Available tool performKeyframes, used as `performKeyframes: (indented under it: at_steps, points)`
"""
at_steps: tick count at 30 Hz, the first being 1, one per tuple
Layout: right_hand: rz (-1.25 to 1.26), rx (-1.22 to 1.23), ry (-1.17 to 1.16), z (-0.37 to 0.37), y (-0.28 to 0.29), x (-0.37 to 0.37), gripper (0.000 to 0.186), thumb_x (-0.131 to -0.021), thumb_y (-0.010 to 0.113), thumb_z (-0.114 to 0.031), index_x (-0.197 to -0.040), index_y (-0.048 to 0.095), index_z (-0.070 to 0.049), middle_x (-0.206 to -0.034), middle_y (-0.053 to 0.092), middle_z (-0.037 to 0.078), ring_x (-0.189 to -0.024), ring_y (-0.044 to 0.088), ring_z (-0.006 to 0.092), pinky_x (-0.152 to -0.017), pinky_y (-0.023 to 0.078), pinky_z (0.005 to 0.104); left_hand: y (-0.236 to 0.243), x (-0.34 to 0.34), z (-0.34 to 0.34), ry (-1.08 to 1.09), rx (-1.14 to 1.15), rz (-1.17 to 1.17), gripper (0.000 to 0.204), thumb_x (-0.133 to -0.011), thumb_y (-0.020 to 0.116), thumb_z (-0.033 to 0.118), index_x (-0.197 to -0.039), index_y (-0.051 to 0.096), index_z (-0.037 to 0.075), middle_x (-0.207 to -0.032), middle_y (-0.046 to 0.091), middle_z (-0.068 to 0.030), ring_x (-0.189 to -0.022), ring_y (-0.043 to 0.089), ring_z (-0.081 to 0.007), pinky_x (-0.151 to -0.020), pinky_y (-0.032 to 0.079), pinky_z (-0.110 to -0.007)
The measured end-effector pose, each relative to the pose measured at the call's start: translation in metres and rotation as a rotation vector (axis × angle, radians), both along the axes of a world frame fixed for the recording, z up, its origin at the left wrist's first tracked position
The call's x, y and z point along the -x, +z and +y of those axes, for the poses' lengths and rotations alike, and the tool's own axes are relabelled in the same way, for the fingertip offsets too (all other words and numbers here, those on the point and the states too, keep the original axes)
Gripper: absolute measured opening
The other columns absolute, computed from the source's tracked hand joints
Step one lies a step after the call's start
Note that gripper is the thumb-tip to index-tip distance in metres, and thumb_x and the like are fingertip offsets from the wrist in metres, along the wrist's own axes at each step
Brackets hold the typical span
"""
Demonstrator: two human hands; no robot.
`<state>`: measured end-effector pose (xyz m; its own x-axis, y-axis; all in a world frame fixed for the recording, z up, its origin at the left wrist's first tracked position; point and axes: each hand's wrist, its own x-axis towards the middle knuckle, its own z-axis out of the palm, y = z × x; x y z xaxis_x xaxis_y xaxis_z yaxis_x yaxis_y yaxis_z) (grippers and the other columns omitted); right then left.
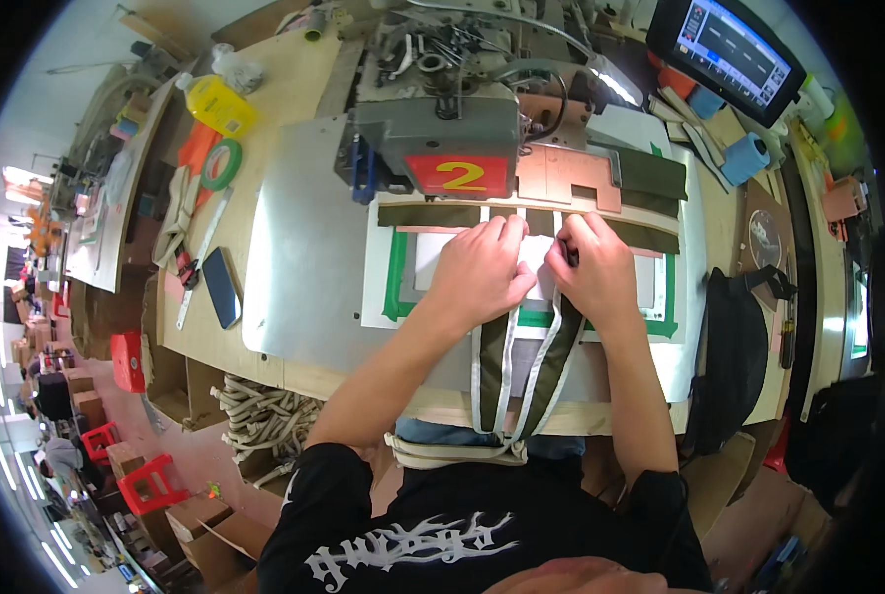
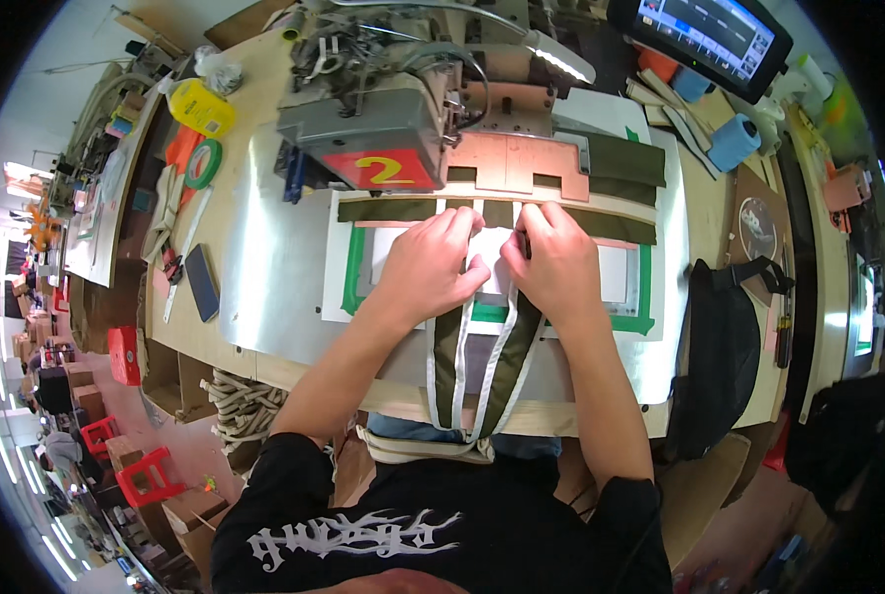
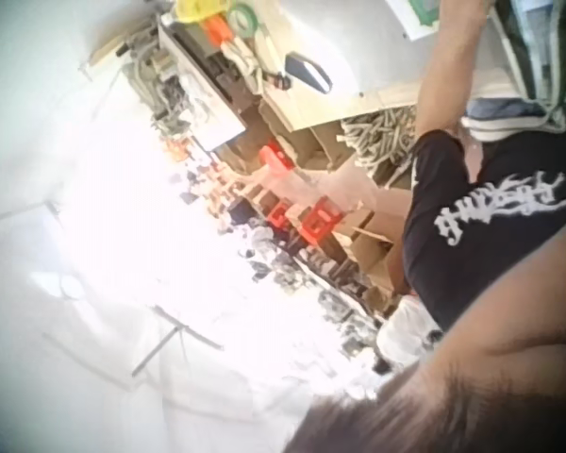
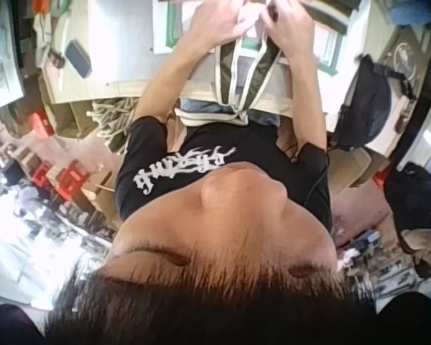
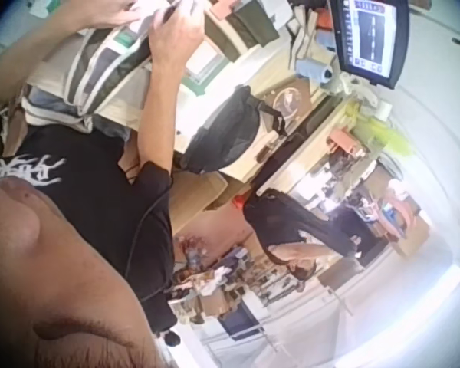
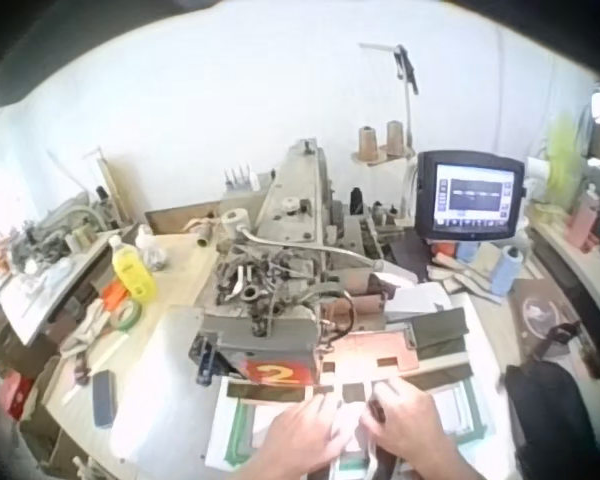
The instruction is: The user is sewing straps onto a canvas bag using a programmable sewing machine.
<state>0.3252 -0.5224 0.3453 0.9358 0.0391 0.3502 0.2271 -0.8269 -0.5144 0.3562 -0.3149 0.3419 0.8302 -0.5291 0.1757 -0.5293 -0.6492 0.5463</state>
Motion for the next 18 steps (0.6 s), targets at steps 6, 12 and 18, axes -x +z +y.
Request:
performKeyframes:
  at_steps: [6, 12, 18]
  points:
    - [0.056, -0.046, 0.024, -0.0004, 0.0002, 0.0000, 0.018, -0.085, 0.084, -0.009, -0.093, 0.068, -0.005, -0.090, 0.064, 0.011, -0.079, 0.069, 0.0334, -0.070, 0.058, 0.0463, -0.0012, 0.0021, 0.0005, -0.059, 0.062, -0.125, 0.046, -0.085, 0.074, 0.013, -0.129, 0.073, 0.000, -0.100, 0.072, -0.0153, -0.091, 0.071, -0.0350, -0.088, 0.057, -0.047]
    - [0.047, -0.048, 0.062, -0.0026, -0.0010, -0.0010, 0.023, -0.083, 0.085, -0.005, -0.093, 0.065, -0.003, -0.090, 0.060, 0.012, -0.079, 0.067, 0.0343, -0.070, 0.057, 0.0476, -0.0046, -0.0015, 0.0012, -0.072, 0.098, -0.122, 0.046, -0.084, 0.073, 0.010, -0.129, 0.074, 0.000, -0.097, 0.071, -0.0146, -0.088, 0.069, -0.0344, -0.086, 0.055, -0.046]
    - [0.057, -0.037, 0.094, -0.0058, -0.0015, -0.0010, 0.024, -0.082, 0.085, -0.004, -0.092, 0.063, -0.003, -0.090, 0.058, 0.013, -0.080, 0.066, 0.0352, -0.071, 0.056, 0.0483, -0.0018, -0.0033, 0.0025, -0.089, 0.107, -0.133, 0.047, -0.084, 0.073, 0.010, -0.130, 0.076, 0.001, -0.092, 0.067, -0.0138, -0.086, 0.067, -0.0339, -0.085, 0.055, -0.046]
